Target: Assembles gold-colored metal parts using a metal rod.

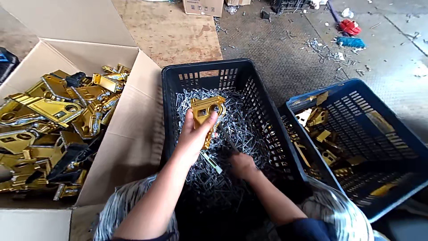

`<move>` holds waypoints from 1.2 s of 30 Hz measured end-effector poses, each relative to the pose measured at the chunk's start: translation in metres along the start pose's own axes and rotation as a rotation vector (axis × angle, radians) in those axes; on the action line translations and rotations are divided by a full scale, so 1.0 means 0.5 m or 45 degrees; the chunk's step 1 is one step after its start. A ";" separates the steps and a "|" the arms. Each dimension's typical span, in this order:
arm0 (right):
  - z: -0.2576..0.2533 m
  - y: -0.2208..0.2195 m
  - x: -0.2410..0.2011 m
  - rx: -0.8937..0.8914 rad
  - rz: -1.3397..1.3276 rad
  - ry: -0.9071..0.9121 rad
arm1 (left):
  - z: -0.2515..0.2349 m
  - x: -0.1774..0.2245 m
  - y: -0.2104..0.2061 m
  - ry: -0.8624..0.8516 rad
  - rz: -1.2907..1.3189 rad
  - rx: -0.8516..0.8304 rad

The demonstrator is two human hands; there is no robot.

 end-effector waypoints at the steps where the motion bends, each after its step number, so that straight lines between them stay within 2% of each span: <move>1: 0.004 -0.001 -0.015 0.003 0.016 0.021 | -0.001 0.003 0.002 0.014 0.021 0.042; 3: 0.020 0.024 -0.032 0.046 -0.040 0.051 | -0.002 0.005 0.004 0.046 0.040 0.116; 6: 0.032 0.056 -0.032 0.012 -0.025 -0.077 | 0.000 0.010 -0.004 0.040 0.056 0.207; 9: 0.020 0.025 -0.019 -0.064 -0.088 -0.144 | 0.002 0.012 -0.011 -0.014 -0.016 0.184; 14: 0.034 0.003 -0.069 0.023 -0.189 0.026 | 0.006 0.005 -0.007 -0.158 -0.225 0.164; 16: 0.045 0.002 -0.083 -0.027 -0.143 0.077 | 0.005 0.002 -0.001 -0.175 -0.268 0.180; 19: 0.041 -0.026 -0.093 -0.064 -0.081 0.029 | 0.000 0.000 0.006 -0.216 -0.278 0.203; 22: 0.023 -0.020 -0.072 0.030 -0.231 0.045 | 0.003 0.006 0.007 -0.223 -0.235 0.206; 25: 0.044 0.038 -0.040 0.358 -0.441 0.200 | 0.000 0.007 0.015 -0.276 -0.307 0.187; 29: 0.097 0.103 0.000 1.266 -0.527 0.544 | 0.002 0.012 0.020 -0.356 -0.636 0.187; 31: 0.129 0.135 0.014 1.577 -0.523 0.696 | 0.003 0.012 0.014 -0.326 -0.697 0.141; 34: 0.165 0.158 0.017 1.744 -0.510 0.851 | 0.006 0.003 0.000 -0.157 -0.610 -0.032; 36: 0.164 0.155 0.015 1.794 -0.473 0.859 | 0.008 -0.004 -0.006 -0.058 -0.543 -0.146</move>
Point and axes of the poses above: each hand's wrist, its own z-axis away from the middle knuckle, its own y-axis out of the back of the hand, x = y × z, the point moved 1 cm from there along -z, towards the middle knuckle
